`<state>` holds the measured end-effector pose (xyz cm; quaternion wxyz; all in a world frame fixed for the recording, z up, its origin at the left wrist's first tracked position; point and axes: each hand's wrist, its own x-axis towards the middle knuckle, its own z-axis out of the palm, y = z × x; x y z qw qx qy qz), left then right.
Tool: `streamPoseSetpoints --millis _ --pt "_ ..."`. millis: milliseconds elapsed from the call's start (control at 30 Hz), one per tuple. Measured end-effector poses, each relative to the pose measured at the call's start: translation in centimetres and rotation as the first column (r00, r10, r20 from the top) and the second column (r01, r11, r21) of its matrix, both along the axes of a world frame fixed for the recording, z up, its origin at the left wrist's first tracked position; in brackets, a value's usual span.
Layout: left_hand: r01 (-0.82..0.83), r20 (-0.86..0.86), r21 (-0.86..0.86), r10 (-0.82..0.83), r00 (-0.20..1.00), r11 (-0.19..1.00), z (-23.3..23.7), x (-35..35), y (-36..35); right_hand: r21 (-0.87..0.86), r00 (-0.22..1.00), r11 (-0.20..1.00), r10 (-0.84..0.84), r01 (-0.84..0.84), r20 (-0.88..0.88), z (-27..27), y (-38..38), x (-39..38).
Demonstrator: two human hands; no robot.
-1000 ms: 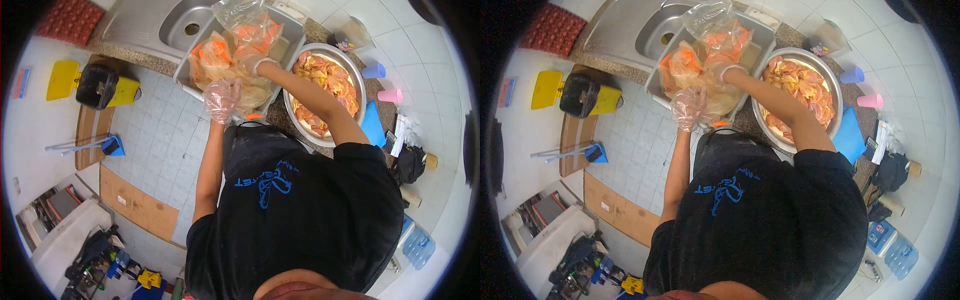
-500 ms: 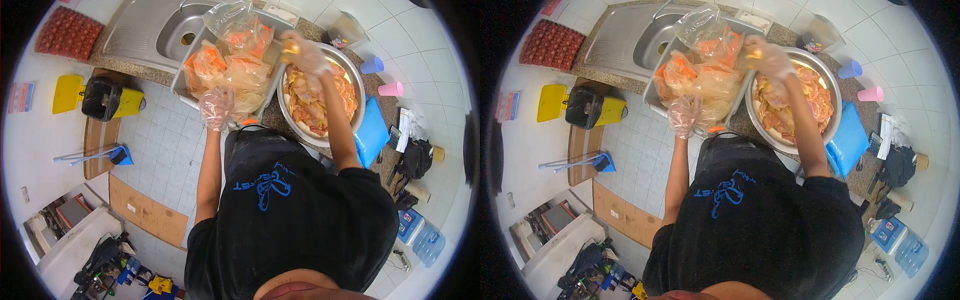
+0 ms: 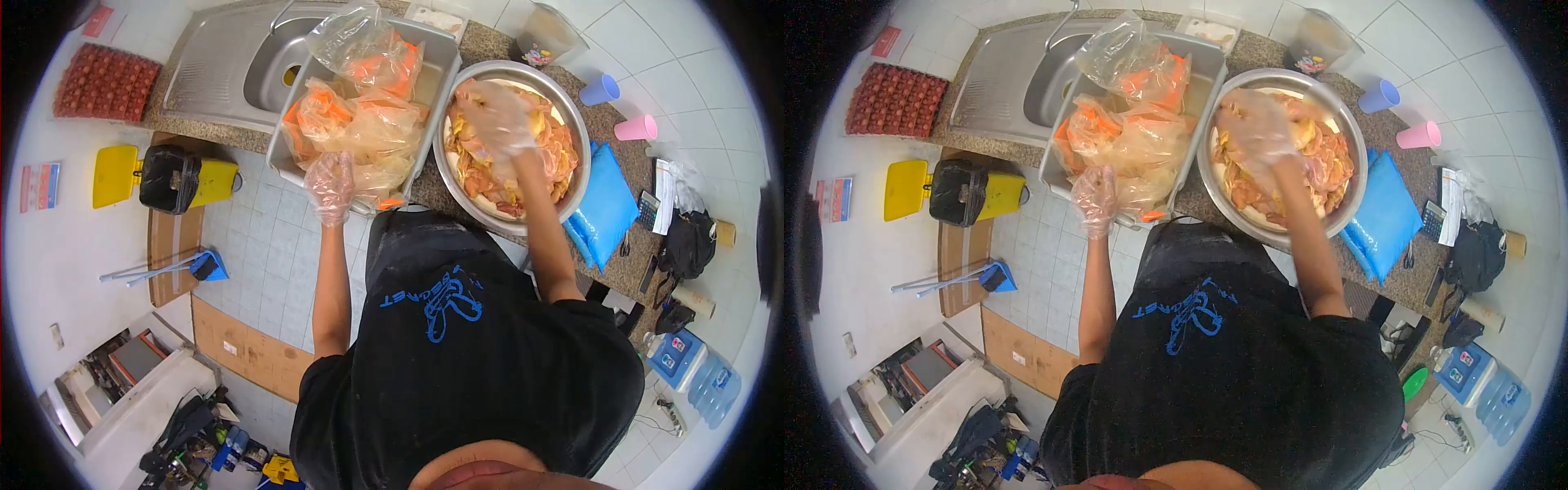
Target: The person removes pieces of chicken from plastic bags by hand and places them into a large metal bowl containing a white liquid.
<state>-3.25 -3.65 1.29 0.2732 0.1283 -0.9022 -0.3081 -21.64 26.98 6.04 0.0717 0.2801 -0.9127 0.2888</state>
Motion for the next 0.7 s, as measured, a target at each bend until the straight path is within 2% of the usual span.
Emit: streamPoseSetpoints --millis 33,67,100,133,167,200,267,300,367,400,467,533,600,633,700 --pt "-0.013 0.019 0.014 0.013 1.0 1.0 0.2 0.1 0.1 -0.081 0.974 0.995 0.07 -0.054 0.216 2.8 -3.9 1.3" --pt "-0.024 0.041 0.028 0.023 0.999 0.999 0.2 0.3 0.1 -0.194 0.958 0.962 0.227 -0.193 0.176 -0.5 -7.2 0.9" --pt "-0.018 0.047 0.029 0.017 0.999 0.999 0.0 0.4 0.1 0.106 0.923 0.965 0.192 -0.24 0.334 0.1 -10.6 1.4" --pt "-0.014 0.01 0.037 0.014 1.0 0.999 -0.2 0.4 0.1 0.303 0.88 0.868 0.261 -0.394 0.397 -0.3 -13.4 1.9" --pt "-0.007 -0.026 0.042 0.008 1.0 0.999 -0.3 0.5 -0.2 0.466 0.826 0.709 0.307 -0.529 0.472 -1.1 -15.2 2.4" --pt "0.003 -0.026 0.034 -0.002 1.0 0.999 -0.4 0.5 -0.7 0.46 0.829 0.718 0.301 -0.522 0.471 -1.5 -15.8 3.8" --pt "0.091 -0.185 0.163 -0.06 0.981 0.982 -1.1 0.8 -1.2 0.373 0.738 0.711 0.303 -0.596 0.603 -2.8 -16.5 7.7" --pt "0.085 -0.177 0.179 -0.053 0.983 0.98 -1.0 1.0 -1.2 0.379 0.731 0.702 0.297 -0.603 0.614 -4.6 -16.4 8.6" --pt "0.024 -0.199 0.27 0.031 0.979 0.963 -0.3 1.5 -0.9 0.407 0.779 0.7 0.35 -0.587 0.521 -8.0 -14.7 10.1" --pt "0.01 -0.19 0.288 0.047 0.981 0.958 -0.6 1.7 -0.9 0.415 0.77 0.685 0.35 -0.599 0.534 -6.5 -14.1 10.7" --pt "0.014 -0.206 0.379 0.069 0.976 0.925 -1.2 1.5 -1.4 0.273 0.783 0.792 0.367 -0.546 0.503 -1.1 -13.9 11.3" --pt "0.003 -0.215 0.425 0.098 0.972 0.905 -0.9 1.4 -1.5 0.298 0.763 0.756 0.382 -0.583 0.522 -1.5 -14.6 11.2" --pt "-0.003 -0.223 0.47 0.122 0.967 0.883 -0.7 1.3 -1.8 0.319 0.791 0.826 0.227 -0.466 0.568 -2.1 -16.0 11.5" --pt "0.007 -0.21 0.493 0.111 0.972 0.87 -0.7 1.4 -2.1 0.326 0.791 0.824 0.22 -0.464 0.571 -2.3 -16.9 11.1" --pt "0.02 -0.191 0.521 0.093 0.977 0.853 -0.6 1.7 -2.5 0.47 0.732 0.68 0.145 -0.563 0.666 -2.9 -18.9 10.0"
